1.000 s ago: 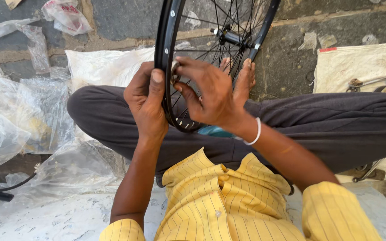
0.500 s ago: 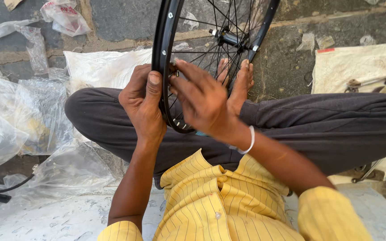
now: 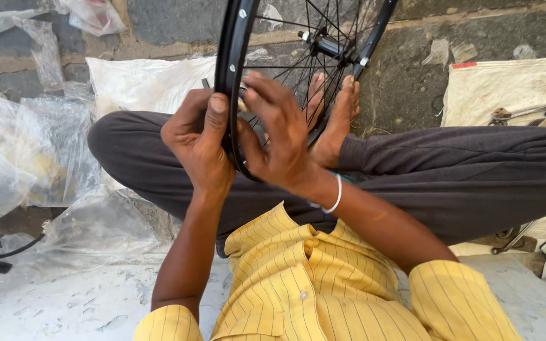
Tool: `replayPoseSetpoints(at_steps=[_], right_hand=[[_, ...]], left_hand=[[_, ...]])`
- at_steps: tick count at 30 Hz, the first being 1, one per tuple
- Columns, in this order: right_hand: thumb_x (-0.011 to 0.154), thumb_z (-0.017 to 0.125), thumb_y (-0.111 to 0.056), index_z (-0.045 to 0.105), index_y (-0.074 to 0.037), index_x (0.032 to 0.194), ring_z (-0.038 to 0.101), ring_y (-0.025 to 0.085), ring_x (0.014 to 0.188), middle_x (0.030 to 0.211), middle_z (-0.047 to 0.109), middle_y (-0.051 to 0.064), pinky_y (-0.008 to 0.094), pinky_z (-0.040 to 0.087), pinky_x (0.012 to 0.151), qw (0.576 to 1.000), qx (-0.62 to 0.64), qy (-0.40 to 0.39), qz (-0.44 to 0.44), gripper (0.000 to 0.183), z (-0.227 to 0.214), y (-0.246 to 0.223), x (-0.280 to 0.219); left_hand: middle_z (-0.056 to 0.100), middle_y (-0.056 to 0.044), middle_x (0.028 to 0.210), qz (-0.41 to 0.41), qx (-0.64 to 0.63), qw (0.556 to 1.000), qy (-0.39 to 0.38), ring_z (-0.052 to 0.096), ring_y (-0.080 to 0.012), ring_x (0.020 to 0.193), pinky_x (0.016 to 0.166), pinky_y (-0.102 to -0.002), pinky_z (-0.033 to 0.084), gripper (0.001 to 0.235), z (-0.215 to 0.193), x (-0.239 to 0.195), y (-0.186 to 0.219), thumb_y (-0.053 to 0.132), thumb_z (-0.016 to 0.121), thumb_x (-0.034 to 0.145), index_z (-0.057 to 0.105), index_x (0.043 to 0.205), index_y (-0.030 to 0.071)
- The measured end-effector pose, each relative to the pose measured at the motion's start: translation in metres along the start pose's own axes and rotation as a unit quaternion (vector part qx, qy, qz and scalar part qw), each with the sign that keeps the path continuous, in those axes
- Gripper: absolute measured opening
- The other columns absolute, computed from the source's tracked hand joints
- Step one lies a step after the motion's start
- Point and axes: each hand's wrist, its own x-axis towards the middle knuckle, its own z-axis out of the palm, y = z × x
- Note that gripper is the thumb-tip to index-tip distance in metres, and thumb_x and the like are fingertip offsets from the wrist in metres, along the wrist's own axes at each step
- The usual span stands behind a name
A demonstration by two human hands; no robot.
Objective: The person sits on the ground and uses a small metal tool to tighten the nipples on the spokes of a bicycle wheel. They rotate the wheel to access different spokes and continue the adjustment process.
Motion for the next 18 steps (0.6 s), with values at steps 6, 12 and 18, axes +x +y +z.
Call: replayPoseSetpoints(at_steps=[6, 12, 18], right_hand=[[0.097, 0.073, -0.01, 0.064, -0.002, 0.111, 0.072, 0.024, 0.102, 0.119, 0.072, 0.015, 0.033, 0.058, 0.087, 0.988, 0.043, -0.024, 0.148, 0.018, 0.001, 0.025, -0.002], [0.097, 0.077, -0.013, 0.068, 0.0, 0.126, 0.069, 0.026, 0.112, 0.121, 0.073, 0.016, 0.039, 0.052, 0.099, 0.974, -0.067, -0.096, 0.194, 0.033, -0.032, 0.019, 0.002], [0.091, 0.072, -0.023, 0.051, 0.002, 0.145, 0.062, 0.026, 0.124, 0.134, 0.065, 0.016, 0.041, 0.049, 0.112, 0.906, 0.229, -0.312, 0.172, 0.063, -0.047, 0.035, 0.027]], left_hand=[[0.049, 0.005, 0.08, 0.064, 0.007, 0.997, -0.042, 0.044, -0.0022, 0.071, 0.067, -0.024, 0.039, 0.044, 0.001, 0.039, -0.002, 0.041, 0.059, 0.117, 0.056, 0.094, 0.004], [0.056, 0.0, 0.072, 0.066, 0.146, 0.987, 0.001, 0.048, -0.0048, 0.065, 0.064, -0.025, 0.035, 0.042, 0.001, 0.022, -0.006, 0.035, 0.064, 0.111, 0.062, 0.082, 0.004], [0.059, 0.003, 0.081, 0.021, 0.031, 0.999, 0.026, 0.048, -0.0039, 0.074, 0.068, -0.022, 0.037, 0.032, -0.002, -0.004, -0.013, 0.031, 0.067, 0.107, 0.062, 0.094, 0.003]])
